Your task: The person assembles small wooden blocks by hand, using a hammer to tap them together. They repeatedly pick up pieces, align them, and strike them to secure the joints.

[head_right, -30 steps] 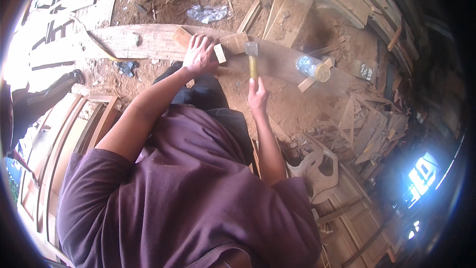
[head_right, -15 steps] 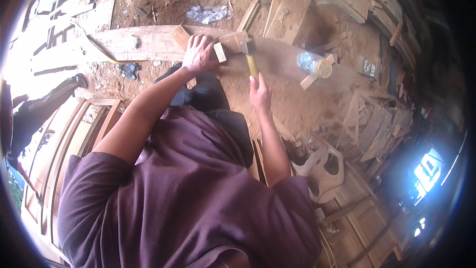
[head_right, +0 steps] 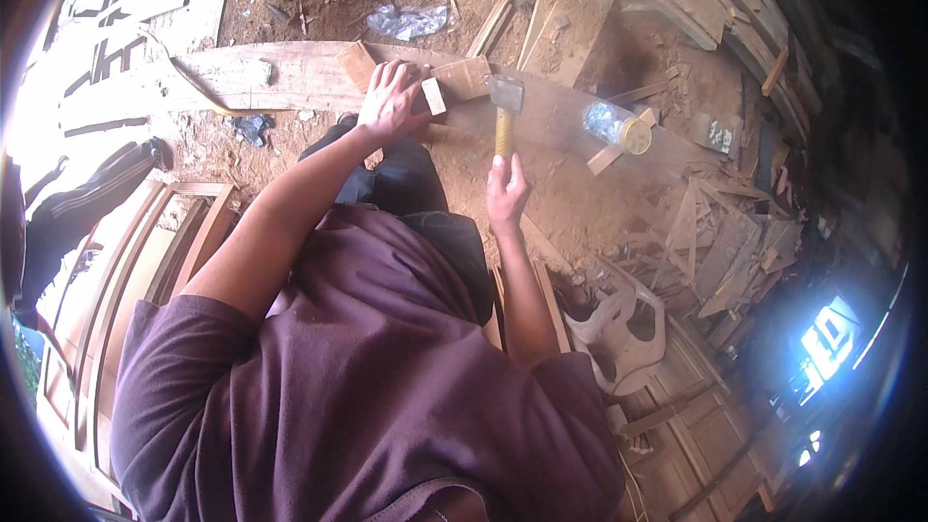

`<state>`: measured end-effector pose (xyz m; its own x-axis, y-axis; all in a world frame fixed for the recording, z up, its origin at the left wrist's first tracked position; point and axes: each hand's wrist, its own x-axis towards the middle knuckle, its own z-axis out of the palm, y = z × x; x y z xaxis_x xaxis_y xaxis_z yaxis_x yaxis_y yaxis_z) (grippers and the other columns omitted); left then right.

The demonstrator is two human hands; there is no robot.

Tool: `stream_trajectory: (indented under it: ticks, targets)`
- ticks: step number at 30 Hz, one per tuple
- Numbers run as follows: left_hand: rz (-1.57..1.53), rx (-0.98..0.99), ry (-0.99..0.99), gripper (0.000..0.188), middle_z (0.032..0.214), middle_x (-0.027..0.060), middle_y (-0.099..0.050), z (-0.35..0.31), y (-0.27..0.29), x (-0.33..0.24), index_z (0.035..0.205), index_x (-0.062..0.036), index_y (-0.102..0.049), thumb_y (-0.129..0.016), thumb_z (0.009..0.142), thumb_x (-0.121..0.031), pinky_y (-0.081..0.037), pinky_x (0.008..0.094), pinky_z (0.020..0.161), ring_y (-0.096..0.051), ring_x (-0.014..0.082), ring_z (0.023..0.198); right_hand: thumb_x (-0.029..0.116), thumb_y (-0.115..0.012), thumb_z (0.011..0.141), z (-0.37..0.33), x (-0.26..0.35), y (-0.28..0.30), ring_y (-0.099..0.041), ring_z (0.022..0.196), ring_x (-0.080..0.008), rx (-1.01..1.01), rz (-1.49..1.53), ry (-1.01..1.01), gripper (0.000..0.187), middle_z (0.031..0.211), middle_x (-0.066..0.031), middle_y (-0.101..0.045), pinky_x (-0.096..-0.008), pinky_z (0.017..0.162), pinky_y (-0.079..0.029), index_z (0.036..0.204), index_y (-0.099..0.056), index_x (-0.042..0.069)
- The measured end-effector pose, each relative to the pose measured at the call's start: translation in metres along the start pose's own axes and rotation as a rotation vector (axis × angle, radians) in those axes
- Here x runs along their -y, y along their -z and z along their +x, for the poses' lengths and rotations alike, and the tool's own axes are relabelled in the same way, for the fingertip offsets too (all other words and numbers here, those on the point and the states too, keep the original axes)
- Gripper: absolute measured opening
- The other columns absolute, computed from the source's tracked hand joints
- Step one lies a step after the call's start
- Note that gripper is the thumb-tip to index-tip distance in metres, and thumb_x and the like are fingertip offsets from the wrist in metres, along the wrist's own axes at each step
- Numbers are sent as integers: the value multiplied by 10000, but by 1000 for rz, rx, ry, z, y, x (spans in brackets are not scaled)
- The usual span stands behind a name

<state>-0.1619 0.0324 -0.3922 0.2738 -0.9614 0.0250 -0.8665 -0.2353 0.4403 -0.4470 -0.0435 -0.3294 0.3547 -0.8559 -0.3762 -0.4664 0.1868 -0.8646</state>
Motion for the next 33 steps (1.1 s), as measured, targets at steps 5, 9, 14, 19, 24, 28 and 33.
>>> stream_trajectory:
  ticks: [5,9,14,19,24,28,33]
  targets:
    - [-26,68,35,935,1403,198,-537,2,-1,-2,1577,-84,-480,-834,788,-439,-297,559,1223,-420,401,1427,355,-686,1056,6,-5,0,-737,790,-312,-367,-380,116,461,913,-203,-747,-433,727,-563,1293,-677,-41]
    - [2,180,92,968,1439,226,-514,8,5,-6,1549,-69,-478,-860,747,-455,-256,559,1252,-392,414,1456,306,-731,999,20,-9,15,-729,1071,-451,-495,-690,-5,523,1206,-291,-738,-521,931,-555,1413,-644,0]
    - [-26,103,3,963,1341,210,-575,6,15,-2,1458,7,-505,-887,710,-464,-311,556,1222,-480,398,1372,276,-723,1006,26,-41,19,-656,1228,-439,-349,-664,-11,597,1364,-280,-659,-514,1020,-515,1516,-542,24]
    - [-93,251,32,1086,1444,217,-557,10,38,2,1586,-15,-385,-830,800,-618,-390,512,1205,-512,403,1403,248,-740,1000,27,-34,10,-680,1107,-431,-461,-735,214,594,1234,-260,-700,-500,1005,-524,1500,-548,-11]
    - [-167,119,-61,895,1314,224,-616,8,82,-9,1470,-30,-504,-844,811,-531,-588,502,945,-673,431,1132,270,-645,1091,34,49,0,-694,1005,-211,-129,223,41,475,1156,-84,-701,-352,950,-534,1501,-574,42]
    - [-187,65,-165,662,1367,216,-597,12,104,-20,1370,-114,-628,-820,857,-484,-609,490,907,-645,411,1187,282,-577,1134,42,106,-16,-661,945,-103,-50,409,84,398,1105,-36,-709,-273,875,-525,1409,-648,3]
    - [-168,20,-192,612,1387,221,-594,12,123,-27,1346,-126,-656,-827,864,-462,-612,494,886,-641,410,1205,247,-611,1119,44,136,-30,-649,935,-89,-93,355,165,336,1094,-32,-723,-272,853,-523,1281,-695,-35]
